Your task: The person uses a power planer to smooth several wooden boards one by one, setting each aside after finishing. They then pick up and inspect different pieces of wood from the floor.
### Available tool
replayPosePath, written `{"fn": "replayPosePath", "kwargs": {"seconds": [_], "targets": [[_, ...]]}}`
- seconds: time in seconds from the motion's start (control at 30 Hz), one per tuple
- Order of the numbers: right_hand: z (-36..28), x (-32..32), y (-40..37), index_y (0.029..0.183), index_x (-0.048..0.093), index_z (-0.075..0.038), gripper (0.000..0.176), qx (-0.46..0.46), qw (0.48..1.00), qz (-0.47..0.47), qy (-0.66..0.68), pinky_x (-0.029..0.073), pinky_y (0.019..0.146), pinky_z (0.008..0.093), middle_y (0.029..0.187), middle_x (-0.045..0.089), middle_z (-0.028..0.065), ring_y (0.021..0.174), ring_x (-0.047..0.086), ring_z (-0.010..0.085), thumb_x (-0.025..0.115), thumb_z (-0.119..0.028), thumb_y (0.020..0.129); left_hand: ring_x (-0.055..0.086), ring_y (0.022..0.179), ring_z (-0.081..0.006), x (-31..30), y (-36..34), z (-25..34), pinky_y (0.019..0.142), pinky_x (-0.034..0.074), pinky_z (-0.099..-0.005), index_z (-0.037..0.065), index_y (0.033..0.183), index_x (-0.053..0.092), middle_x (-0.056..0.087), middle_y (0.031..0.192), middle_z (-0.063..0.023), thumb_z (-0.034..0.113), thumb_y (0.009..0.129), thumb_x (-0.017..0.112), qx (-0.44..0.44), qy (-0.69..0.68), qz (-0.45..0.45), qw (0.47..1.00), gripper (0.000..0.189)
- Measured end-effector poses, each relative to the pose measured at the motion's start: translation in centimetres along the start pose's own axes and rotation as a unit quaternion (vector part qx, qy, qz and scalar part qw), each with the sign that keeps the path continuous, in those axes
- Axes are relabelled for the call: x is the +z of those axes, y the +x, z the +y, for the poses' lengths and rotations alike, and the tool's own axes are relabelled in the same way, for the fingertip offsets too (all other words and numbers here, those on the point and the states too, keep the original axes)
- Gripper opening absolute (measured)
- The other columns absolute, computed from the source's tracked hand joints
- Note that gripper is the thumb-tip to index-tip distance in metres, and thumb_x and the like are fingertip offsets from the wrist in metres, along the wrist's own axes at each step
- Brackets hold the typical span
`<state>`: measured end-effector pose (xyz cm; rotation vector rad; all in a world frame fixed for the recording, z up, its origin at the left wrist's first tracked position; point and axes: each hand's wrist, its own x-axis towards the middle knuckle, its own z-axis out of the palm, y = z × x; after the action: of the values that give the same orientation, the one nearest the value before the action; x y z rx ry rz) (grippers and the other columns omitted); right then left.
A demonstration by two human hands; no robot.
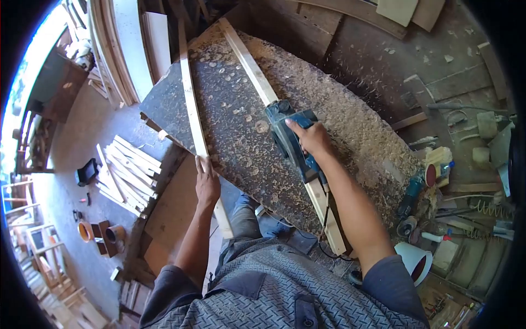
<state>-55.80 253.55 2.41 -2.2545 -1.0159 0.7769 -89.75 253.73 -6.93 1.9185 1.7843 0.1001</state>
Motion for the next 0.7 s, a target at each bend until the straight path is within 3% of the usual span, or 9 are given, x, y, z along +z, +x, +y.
{"fn": "replayPosePath", "kwargs": {"seconds": [0.13, 0.2, 0.23, 0.37, 0.4, 0.5, 0.53, 0.6, 0.7], "targets": [[-2.9, 1.3, 3.9, 0.047, 0.053, -0.004, 0.067, 0.018, 0.998, -0.050, 0.013, 0.049, 0.045, 0.0323, 0.046, 0.056, 0.0069, 0.040, 0.057, 0.0185, 0.072, -0.062, 0.074, 0.032, 0.138, -0.0400, -0.3, 0.4, -3.3, 0.107, 0.036, -0.0453, 0.014, 0.149, 0.029, 0.013, 0.158, -0.0169, 0.008, 0.082, 0.057, -0.020, 0.012, 0.074, 0.997, 0.073], [-4.8, 1.7, 5.8, 0.047, 0.053, -0.004, 0.067, 0.033, 0.997, -0.065, 0.008, 0.049, 0.045, 0.0324, 0.047, 0.056, 0.0072, 0.040, 0.057, 0.0185, 0.072, -0.062, 0.075, 0.034, 0.136, -0.0396, -0.8, 0.6, -3.5, 0.106, 0.037, -0.0447, 0.012, 0.147, 0.032, 0.017, 0.157, -0.0169, 0.007, 0.081, 0.058, -0.007, 0.180, 0.175, 0.968, 0.071], [-5.6, 2.0, 6.8, 0.047, 0.053, -0.004, 0.066, 0.038, 0.997, -0.066, 0.014, 0.049, 0.044, 0.0326, 0.047, 0.056, 0.0074, 0.040, 0.057, 0.0184, 0.072, -0.062, 0.075, 0.041, 0.129, -0.0404, -1.9, 0.6, -1.4, 0.103, 0.038, -0.0456, 0.008, 0.139, 0.043, 0.034, 0.147, -0.0198, 0.007, 0.079, 0.061, 0.059, 0.136, 0.218, 0.964, 0.063], [-8.2, 3.7, 11.2, 0.055, 0.056, -0.003, 0.062, 0.040, 0.996, -0.065, 0.040, 0.047, 0.042, 0.0316, 0.049, 0.056, 0.0073, 0.041, 0.057, 0.0170, 0.074, -0.059, 0.074, 0.053, 0.107, -0.0367, 0.5, -0.3, 7.4, 0.090, 0.043, -0.0477, 0.002, 0.097, 0.060, 0.058, 0.108, -0.0182, 0.005, 0.074, 0.059, 0.399, -0.083, 0.059, 0.911, 0.023], [-8.6, 4.2, 12.3, 0.058, 0.057, -0.003, 0.060, 0.039, 0.996, -0.064, 0.055, 0.046, 0.042, 0.0311, 0.050, 0.056, 0.0072, 0.041, 0.056, 0.0166, 0.074, -0.058, 0.074, 0.053, 0.113, -0.0356, 3.4, -1.0, 9.4, 0.097, 0.042, -0.0489, 0.006, 0.088, 0.061, 0.060, 0.112, -0.0158, 0.011, 0.075, 0.066, 0.452, -0.088, -0.084, 0.884, 0.015], [-10.6, 5.1, 14.8, 0.055, 0.056, -0.002, 0.065, 0.035, 0.997, -0.058, 0.043, 0.048, 0.046, 0.0319, 0.049, 0.057, 0.0084, 0.042, 0.058, 0.0182, 0.070, -0.063, 0.075, 0.055, 0.107, -0.0278, 4.2, -4.1, 17.7, 0.107, 0.034, -0.0518, 0.009, 0.089, 0.066, 0.061, 0.100, -0.0086, 0.024, 0.083, 0.061, 0.650, -0.150, 0.016, 0.745, 0.016], [-11.2, 5.4, 15.5, 0.046, 0.055, -0.002, 0.074, 0.029, 0.998, -0.055, 0.029, 0.052, 0.051, 0.0340, 0.048, 0.058, 0.0104, 0.043, 0.061, 0.0206, 0.064, -0.069, 0.077, 0.055, 0.107, -0.0278, 5.4, -3.8, 18.3, 0.107, 0.034, -0.0518, 0.009, 0.089, 0.066, 0.061, 0.100, -0.0086, 0.024, 0.083, 0.061, 0.649, -0.154, 0.017, 0.745, 0.016], [-12.2, 6.0, 17.1, 0.047, 0.055, -0.002, 0.074, 0.029, 0.998, -0.051, 0.020, 0.052, 0.051, 0.0337, 0.049, 0.059, 0.0104, 0.044, 0.061, 0.0203, 0.064, -0.069, 0.077, 0.055, 0.106, -0.0236, 6.6, -2.4, 18.8, 0.108, 0.033, -0.0499, 0.011, 0.091, 0.068, 0.061, 0.098, -0.0061, 0.024, 0.086, 0.059, 0.694, 0.012, -0.139, 0.706, 0.016], [-13.6, 6.6, 18.8, 0.050, 0.057, -0.001, 0.071, 0.037, 0.997, -0.048, 0.039, 0.051, 0.048, 0.0323, 0.050, 0.059, 0.0100, 0.043, 0.060, 0.0194, 0.066, -0.067, 0.077, 0.059, 0.098, -0.0200, 5.4, -0.1, 17.4, 0.094, 0.043, -0.0449, 0.012, 0.091, 0.068, 0.061, 0.096, -0.0042, 0.024, 0.087, 0.058, 0.649, 0.067, -0.199, 0.731, 0.015]]}}
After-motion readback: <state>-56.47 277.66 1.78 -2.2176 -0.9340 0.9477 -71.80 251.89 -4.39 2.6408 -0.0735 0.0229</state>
